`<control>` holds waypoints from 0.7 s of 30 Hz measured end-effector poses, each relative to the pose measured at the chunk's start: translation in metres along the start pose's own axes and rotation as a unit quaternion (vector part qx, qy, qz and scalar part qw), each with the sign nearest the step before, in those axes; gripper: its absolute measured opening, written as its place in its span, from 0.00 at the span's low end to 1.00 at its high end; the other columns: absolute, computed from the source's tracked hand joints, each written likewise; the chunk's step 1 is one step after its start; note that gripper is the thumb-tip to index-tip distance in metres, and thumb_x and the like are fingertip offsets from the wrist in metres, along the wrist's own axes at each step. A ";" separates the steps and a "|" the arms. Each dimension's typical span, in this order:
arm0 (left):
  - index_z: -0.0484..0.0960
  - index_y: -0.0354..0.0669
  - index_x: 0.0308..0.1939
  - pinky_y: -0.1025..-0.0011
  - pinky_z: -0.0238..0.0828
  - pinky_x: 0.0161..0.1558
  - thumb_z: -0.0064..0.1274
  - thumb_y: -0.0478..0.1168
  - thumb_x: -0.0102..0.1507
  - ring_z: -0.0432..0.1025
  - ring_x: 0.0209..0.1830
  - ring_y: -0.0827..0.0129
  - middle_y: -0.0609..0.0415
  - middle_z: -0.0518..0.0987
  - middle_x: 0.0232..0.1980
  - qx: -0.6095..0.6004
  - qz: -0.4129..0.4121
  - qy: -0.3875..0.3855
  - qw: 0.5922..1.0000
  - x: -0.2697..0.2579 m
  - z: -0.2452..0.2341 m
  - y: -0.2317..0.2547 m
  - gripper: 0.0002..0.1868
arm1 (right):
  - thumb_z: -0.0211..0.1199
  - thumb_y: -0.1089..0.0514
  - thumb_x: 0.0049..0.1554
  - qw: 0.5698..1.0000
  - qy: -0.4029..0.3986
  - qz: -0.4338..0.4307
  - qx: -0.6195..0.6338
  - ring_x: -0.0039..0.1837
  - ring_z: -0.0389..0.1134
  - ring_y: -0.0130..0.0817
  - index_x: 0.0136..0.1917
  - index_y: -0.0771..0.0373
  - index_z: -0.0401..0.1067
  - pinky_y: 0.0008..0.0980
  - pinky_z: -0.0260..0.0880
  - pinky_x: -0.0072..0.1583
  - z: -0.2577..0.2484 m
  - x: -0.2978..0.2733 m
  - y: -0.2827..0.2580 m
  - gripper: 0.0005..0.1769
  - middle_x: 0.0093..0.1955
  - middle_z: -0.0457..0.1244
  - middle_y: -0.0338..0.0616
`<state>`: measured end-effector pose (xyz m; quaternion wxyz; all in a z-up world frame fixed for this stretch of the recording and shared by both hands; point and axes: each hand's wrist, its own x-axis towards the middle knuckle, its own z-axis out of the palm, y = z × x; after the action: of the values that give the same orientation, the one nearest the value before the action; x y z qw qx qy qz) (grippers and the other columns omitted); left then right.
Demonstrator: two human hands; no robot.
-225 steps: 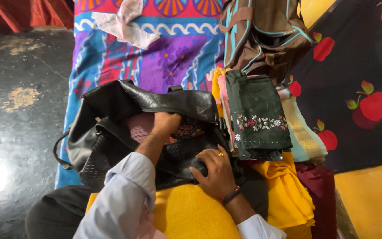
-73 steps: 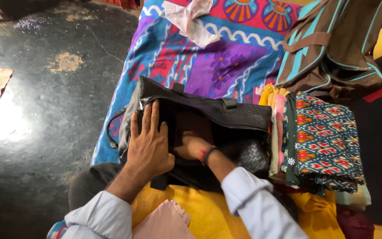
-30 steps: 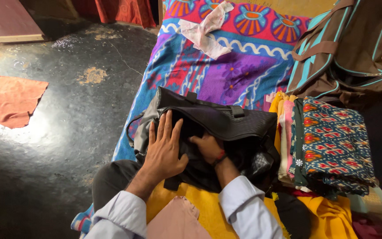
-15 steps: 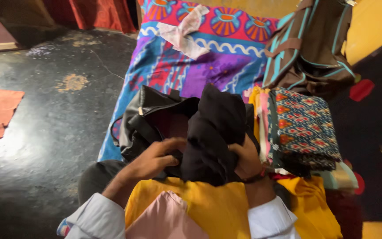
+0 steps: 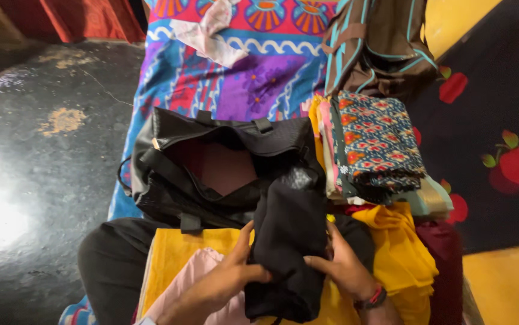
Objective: The person sits on the floor and packs folded clothes into a black duffel bag. They repeatedly reach into the bag to retrieve folded garments, unfold them, and place them into a growing stack on the floor. The person then refolds the clothes and places them back into the bag, repeating this cycle with multiple items.
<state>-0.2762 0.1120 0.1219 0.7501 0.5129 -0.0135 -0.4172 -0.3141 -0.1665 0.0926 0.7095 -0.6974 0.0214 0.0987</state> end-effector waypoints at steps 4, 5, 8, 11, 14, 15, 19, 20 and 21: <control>0.34 0.54 0.80 0.74 0.66 0.65 0.49 0.20 0.48 0.66 0.71 0.63 0.45 0.63 0.77 0.032 0.089 -0.032 0.995 -0.002 0.003 -0.025 0.62 | 0.75 0.53 0.46 0.953 0.166 0.018 -0.254 0.67 0.67 0.42 0.77 0.62 0.52 0.40 0.70 0.63 0.020 -0.025 -0.013 0.53 0.74 0.59 0.49; 0.34 0.54 0.80 0.73 0.67 0.64 0.48 0.20 0.48 0.67 0.70 0.63 0.45 0.63 0.76 0.049 0.091 -0.029 0.994 -0.003 0.002 -0.029 0.62 | 0.77 0.49 0.45 0.921 0.204 0.018 -0.331 0.65 0.69 0.43 0.77 0.63 0.54 0.40 0.72 0.59 0.029 -0.035 -0.022 0.53 0.75 0.59 0.48; 0.35 0.55 0.83 0.71 0.71 0.58 0.48 0.19 0.50 0.70 0.65 0.59 0.43 0.65 0.75 0.100 0.077 -0.023 0.992 -0.005 -0.006 -0.037 0.63 | 0.79 0.48 0.42 0.834 0.169 -0.211 -0.481 0.72 0.62 0.53 0.67 0.63 0.63 0.46 0.59 0.70 0.054 -0.045 -0.051 0.45 0.73 0.60 0.55; 0.35 0.55 0.85 0.71 0.71 0.56 0.50 0.18 0.53 0.70 0.62 0.59 0.41 0.65 0.77 0.115 0.078 -0.028 0.990 -0.005 -0.012 -0.042 0.63 | 0.78 0.43 0.44 0.826 0.027 -0.301 -0.475 0.74 0.57 0.60 0.70 0.71 0.62 0.49 0.55 0.70 0.083 -0.038 -0.056 0.50 0.74 0.57 0.60; 0.36 0.55 0.82 0.76 0.70 0.61 0.49 0.19 0.52 0.68 0.66 0.70 0.47 0.60 0.78 0.042 0.100 -0.055 0.993 -0.006 -0.019 -0.041 0.60 | 0.72 0.58 0.49 0.815 -0.039 -0.243 -0.525 0.74 0.58 0.57 0.65 0.64 0.72 0.57 0.50 0.72 0.092 -0.025 -0.041 0.30 0.71 0.61 0.52; 0.36 0.57 0.82 0.76 0.71 0.58 0.47 0.20 0.52 0.70 0.63 0.70 0.48 0.62 0.78 -0.009 0.051 -0.063 0.997 -0.009 -0.023 -0.039 0.60 | 0.70 0.60 0.48 0.833 -0.046 -0.238 -0.497 0.75 0.59 0.55 0.63 0.64 0.73 0.57 0.51 0.73 0.089 -0.024 -0.036 0.28 0.72 0.62 0.50; 0.39 0.63 0.81 0.70 0.68 0.43 0.42 0.24 0.50 0.68 0.47 0.64 0.56 0.64 0.77 -0.102 -0.028 -0.063 0.992 -0.009 -0.030 -0.047 0.58 | 0.67 0.64 0.46 0.868 -0.061 -0.274 -0.409 0.79 0.62 0.51 0.60 0.63 0.76 0.59 0.51 0.78 0.068 -0.041 -0.021 0.26 0.73 0.65 0.46; 0.39 0.62 0.83 0.69 0.66 0.43 0.43 0.26 0.55 0.66 0.47 0.61 0.53 0.63 0.78 -0.148 -0.013 -0.081 0.986 -0.006 -0.032 -0.050 0.56 | 0.67 0.64 0.46 0.868 -0.058 -0.297 -0.394 0.79 0.62 0.51 0.60 0.64 0.75 0.60 0.51 0.78 0.066 -0.044 -0.019 0.26 0.73 0.65 0.46; 0.38 0.61 0.85 0.67 0.65 0.43 0.45 0.28 0.60 0.64 0.47 0.58 0.50 0.62 0.80 -0.194 0.001 -0.098 0.976 -0.002 -0.033 -0.053 0.54 | 0.68 0.62 0.45 0.857 -0.072 -0.291 -0.420 0.79 0.61 0.52 0.59 0.63 0.76 0.61 0.50 0.77 0.066 -0.046 -0.020 0.26 0.73 0.64 0.47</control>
<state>-0.2951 0.1321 0.0662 0.8310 0.3139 -0.0064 -0.4593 -0.3626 -0.1064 0.1213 0.3455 -0.8943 -0.2771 -0.0629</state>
